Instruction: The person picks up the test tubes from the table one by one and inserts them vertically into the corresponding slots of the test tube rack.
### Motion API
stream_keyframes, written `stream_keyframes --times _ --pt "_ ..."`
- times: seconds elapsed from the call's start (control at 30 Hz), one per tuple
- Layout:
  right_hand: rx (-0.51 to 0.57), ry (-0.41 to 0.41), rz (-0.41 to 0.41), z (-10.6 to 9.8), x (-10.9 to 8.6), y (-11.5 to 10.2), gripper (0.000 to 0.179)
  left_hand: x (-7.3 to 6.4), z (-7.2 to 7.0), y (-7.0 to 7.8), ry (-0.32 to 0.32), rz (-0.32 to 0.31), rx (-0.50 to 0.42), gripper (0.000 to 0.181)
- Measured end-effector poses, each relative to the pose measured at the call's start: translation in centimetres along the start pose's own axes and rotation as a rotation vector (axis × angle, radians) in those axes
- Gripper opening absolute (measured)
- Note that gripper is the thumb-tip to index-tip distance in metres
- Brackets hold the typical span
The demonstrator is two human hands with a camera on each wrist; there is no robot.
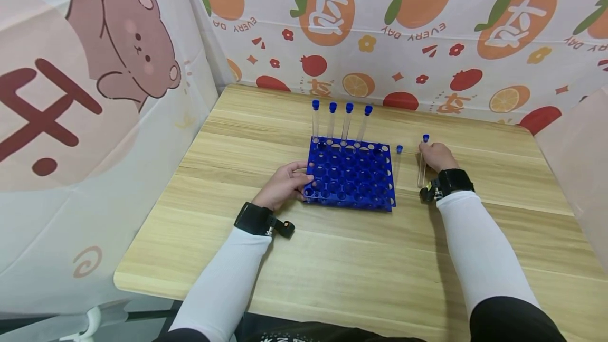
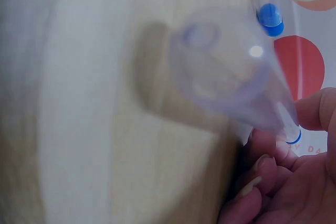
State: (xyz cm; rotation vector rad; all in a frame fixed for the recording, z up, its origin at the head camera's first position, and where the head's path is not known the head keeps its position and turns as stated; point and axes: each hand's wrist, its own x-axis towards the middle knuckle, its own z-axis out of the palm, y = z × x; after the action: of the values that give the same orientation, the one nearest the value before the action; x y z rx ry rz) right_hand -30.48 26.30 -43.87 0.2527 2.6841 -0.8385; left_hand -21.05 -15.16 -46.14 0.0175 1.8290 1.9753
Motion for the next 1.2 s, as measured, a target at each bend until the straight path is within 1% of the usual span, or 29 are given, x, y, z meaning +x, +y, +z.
stream_keyframes --times 0.23,0.47,0.73,0.93,1.13,1.2 --pt "0.036 0.008 0.007 -0.1 0.3 0.1 0.047 0.0 -0.1 0.0 -0.004 0.006 0.001 0.048" --pt "0.082 0.015 0.025 -0.3 0.5 0.2 0.045 0.1 -0.1 0.0 -0.005 0.006 -0.015 0.048" --pt "0.09 0.025 0.03 -0.1 0.6 0.3 0.043 0.2 -0.2 -0.1 -0.007 0.006 -0.007 0.047" --pt "0.168 0.022 0.027 -0.2 0.4 0.6 0.042 0.0 -0.1 0.0 -0.005 0.006 0.004 0.048" --pt "0.219 0.017 0.013 -0.4 0.4 1.2 0.042 0.0 0.0 0.1 -0.004 0.003 0.01 0.047" --pt "0.244 0.014 0.016 -0.5 0.4 1.3 0.039 0.0 0.0 0.1 -0.004 0.002 0.009 0.047"
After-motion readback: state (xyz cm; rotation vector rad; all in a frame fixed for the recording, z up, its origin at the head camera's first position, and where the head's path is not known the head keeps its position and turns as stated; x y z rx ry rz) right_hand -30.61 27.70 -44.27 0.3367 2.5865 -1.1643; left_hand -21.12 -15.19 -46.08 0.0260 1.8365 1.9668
